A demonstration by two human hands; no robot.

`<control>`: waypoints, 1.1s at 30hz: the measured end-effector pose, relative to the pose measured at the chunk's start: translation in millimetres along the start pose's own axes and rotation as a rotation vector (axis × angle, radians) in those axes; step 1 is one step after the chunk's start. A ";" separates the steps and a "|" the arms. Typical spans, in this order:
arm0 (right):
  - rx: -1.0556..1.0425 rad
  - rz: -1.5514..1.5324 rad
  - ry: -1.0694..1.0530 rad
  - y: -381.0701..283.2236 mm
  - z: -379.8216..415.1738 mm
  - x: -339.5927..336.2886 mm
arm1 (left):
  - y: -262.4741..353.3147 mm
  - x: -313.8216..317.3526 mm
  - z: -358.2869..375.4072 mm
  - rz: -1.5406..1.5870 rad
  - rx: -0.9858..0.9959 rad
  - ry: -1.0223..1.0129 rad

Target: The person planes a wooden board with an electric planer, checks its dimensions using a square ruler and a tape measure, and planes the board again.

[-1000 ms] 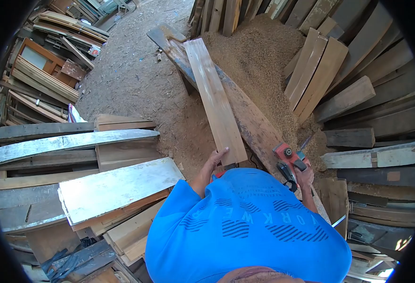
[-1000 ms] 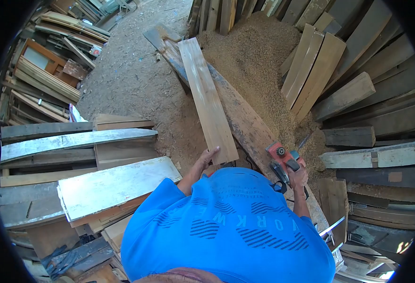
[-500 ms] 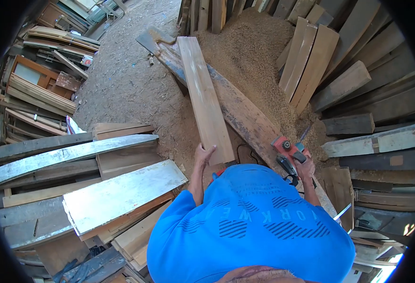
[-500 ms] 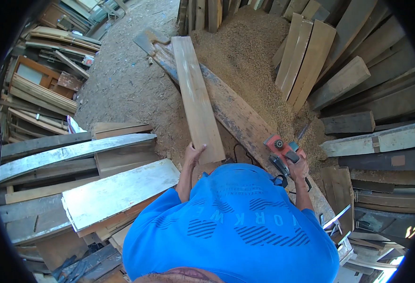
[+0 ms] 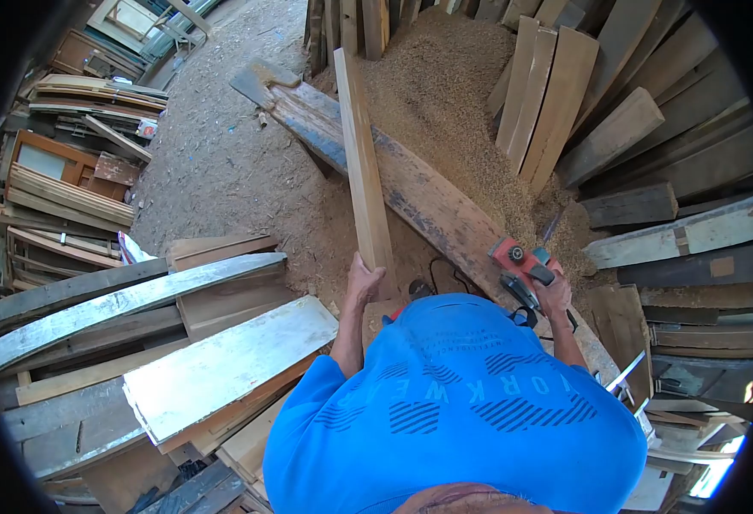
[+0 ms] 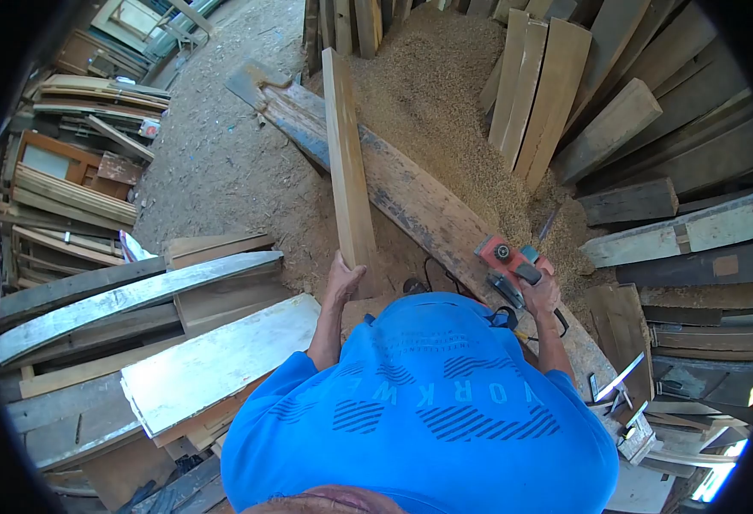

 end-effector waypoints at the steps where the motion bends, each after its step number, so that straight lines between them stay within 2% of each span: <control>1: -0.002 -0.008 0.006 -0.3 0.9 -0.9 | 1.8 4.1 -0.8 0.027 0.020 -0.016; 5: 0.016 -0.003 0.013 -3.5 2.5 -4.3 | -2.4 14.1 -4.4 0.050 0.054 0.023; 10: 0.017 -0.012 -0.017 0.0 0.7 -0.3 | 49.0 15.7 3.6 -0.119 0.046 0.007; 13: 0.021 0.004 -0.046 0.2 0.0 0.6 | 36.8 19.7 -1.1 -0.170 0.069 0.040; 16: 0.053 0.089 0.021 6.7 0.4 2.5 | 19.1 24.7 -3.7 -0.180 0.043 0.042; 17: 0.064 0.111 -0.045 8.4 1.5 3.0 | 19.3 28.8 -1.6 -0.195 0.059 0.024; 18: 0.035 0.123 -0.109 5.4 -1.2 8.8 | 20.4 27.3 -0.6 -0.214 0.077 0.046; 19: -0.060 0.083 -0.015 6.7 -5.1 16.0 | 20.1 21.9 1.3 -0.268 0.067 0.125; 20: 0.001 0.141 -0.083 7.7 -6.7 20.2 | 19.3 23.6 -3.3 -0.217 0.051 0.056; 21: 0.013 0.089 -0.131 -2.5 -0.9 11.9 | 22.5 19.7 -0.6 -0.283 0.050 0.137; 22: -0.026 0.062 -0.089 -8.3 2.6 6.0 | 40.3 16.0 0.8 -0.250 0.043 0.062; 24: -0.027 0.075 0.020 15.1 -8.5 15.3 | 33.3 15.8 2.5 -0.279 0.003 0.092; 27: -0.056 0.005 -0.033 9.9 -6.4 9.9 | 36.9 14.4 3.7 -0.224 -0.029 0.071; 30: -0.073 -0.035 0.018 5.6 -5.4 6.9 | 37.0 14.5 5.3 -0.186 -0.062 0.054; 33: -0.062 -0.061 -0.046 25.6 -19.9 25.3 | 29.9 17.6 3.0 -0.172 -0.058 0.052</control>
Point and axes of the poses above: each hand's wrist, its own z-axis away from the middle knuckle, its own x-axis out of the palm, y = z × x, the point moved 9 cm from there along -z, towards the middle knuckle, and after that the axes turned 10 degrees about x, right-handed, at the moved point
